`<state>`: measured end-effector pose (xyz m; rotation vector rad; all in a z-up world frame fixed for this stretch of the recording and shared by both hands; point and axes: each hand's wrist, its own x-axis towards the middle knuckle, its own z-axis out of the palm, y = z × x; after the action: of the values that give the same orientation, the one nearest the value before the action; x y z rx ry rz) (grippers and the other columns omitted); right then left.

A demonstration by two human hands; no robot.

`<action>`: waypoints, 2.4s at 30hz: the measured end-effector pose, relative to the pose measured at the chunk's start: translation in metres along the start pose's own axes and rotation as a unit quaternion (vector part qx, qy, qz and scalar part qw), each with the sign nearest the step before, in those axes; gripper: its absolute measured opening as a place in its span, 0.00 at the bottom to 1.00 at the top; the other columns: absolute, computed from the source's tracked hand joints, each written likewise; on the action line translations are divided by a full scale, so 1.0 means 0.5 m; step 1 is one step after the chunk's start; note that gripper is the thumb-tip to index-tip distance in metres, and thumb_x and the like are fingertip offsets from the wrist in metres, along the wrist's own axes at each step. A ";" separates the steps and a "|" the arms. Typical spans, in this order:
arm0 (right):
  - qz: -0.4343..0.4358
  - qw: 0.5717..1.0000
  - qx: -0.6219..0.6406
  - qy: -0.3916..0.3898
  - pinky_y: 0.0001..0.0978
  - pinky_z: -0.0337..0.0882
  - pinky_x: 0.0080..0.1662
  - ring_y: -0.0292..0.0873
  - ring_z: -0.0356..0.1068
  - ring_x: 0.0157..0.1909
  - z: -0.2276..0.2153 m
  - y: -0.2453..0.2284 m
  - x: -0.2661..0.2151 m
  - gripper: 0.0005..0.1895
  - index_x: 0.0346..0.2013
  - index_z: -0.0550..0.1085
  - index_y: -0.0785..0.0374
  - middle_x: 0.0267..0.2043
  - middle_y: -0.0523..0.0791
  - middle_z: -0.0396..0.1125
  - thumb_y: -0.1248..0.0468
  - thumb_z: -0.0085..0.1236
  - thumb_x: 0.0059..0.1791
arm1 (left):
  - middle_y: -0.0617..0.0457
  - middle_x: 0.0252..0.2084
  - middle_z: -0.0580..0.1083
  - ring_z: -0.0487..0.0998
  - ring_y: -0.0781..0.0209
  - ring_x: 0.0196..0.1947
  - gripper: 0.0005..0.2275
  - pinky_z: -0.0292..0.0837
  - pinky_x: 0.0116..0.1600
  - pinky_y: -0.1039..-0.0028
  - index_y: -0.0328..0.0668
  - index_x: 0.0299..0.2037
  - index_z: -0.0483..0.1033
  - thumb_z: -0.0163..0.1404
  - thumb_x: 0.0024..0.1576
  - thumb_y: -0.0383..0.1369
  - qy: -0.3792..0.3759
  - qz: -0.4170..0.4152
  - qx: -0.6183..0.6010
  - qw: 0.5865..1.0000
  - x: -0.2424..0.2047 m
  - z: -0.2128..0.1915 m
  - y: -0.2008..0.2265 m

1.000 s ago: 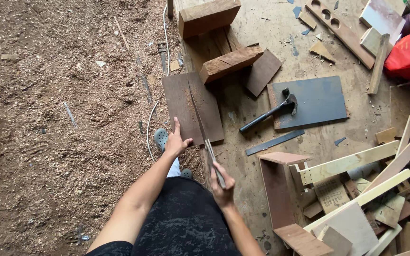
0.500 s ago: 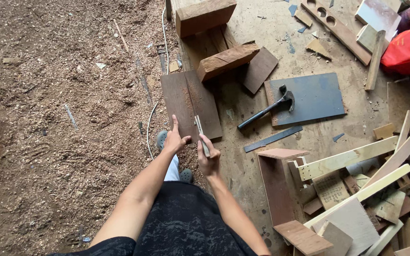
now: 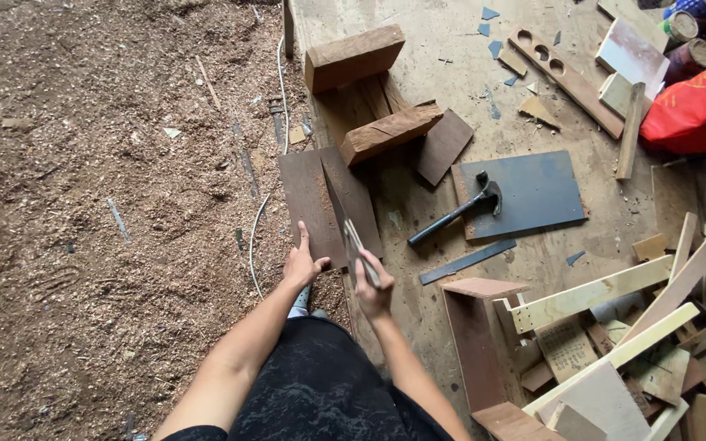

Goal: The person uses a hand saw to cut a rectangular wooden plank placed on a workbench. The person holds the plank steady with the left hand and saws with the right hand, creating sawdust as the cut progresses.

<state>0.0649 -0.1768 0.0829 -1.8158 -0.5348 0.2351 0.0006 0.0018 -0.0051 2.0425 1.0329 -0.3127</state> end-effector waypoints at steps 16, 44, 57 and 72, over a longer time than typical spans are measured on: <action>0.045 0.999 0.000 -0.005 0.22 0.66 0.18 0.31 0.67 0.16 -0.128 -0.092 -0.205 0.16 0.57 0.75 0.63 0.19 0.44 0.72 0.67 0.55 0.54 | 0.31 0.51 0.71 0.75 0.36 0.50 0.56 0.71 0.55 0.53 0.67 0.74 0.17 0.62 0.53 0.47 -0.033 -0.036 -0.006 0.999 -0.014 -0.015 0.015; 0.029 0.997 -0.036 -0.055 0.24 0.63 0.19 0.32 0.65 0.17 0.027 -0.092 0.086 0.17 0.59 0.72 0.61 0.28 0.46 0.74 0.66 0.50 0.55 | 0.32 0.51 0.73 0.78 0.38 0.51 0.58 0.74 0.57 0.55 0.69 0.75 0.18 0.64 0.51 0.44 -0.036 -0.029 -0.030 0.998 -0.010 -0.033 0.017; 0.088 0.995 0.000 -0.049 0.24 0.66 0.18 0.32 0.68 0.15 -0.134 -0.183 -0.151 0.19 0.58 0.73 0.63 0.24 0.47 0.75 0.67 0.53 0.52 | 0.31 0.50 0.73 0.78 0.37 0.50 0.58 0.73 0.58 0.55 0.67 0.74 0.17 0.64 0.51 0.45 -0.037 -0.023 -0.013 0.999 -0.004 -0.032 0.010; 0.039 0.997 -0.030 -0.059 0.24 0.66 0.21 0.30 0.68 0.18 0.015 -0.102 0.040 0.18 0.60 0.71 0.62 0.28 0.44 0.75 0.66 0.51 0.55 | 0.28 0.53 0.73 0.77 0.34 0.52 0.58 0.71 0.59 0.56 0.60 0.75 0.19 0.65 0.51 0.40 -0.002 0.031 -0.057 0.998 -0.011 -0.026 0.005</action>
<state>0.0672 -0.1495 0.1311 -1.8912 -0.5596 0.3860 -0.0026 0.0078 0.0076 1.9664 0.9624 -0.2204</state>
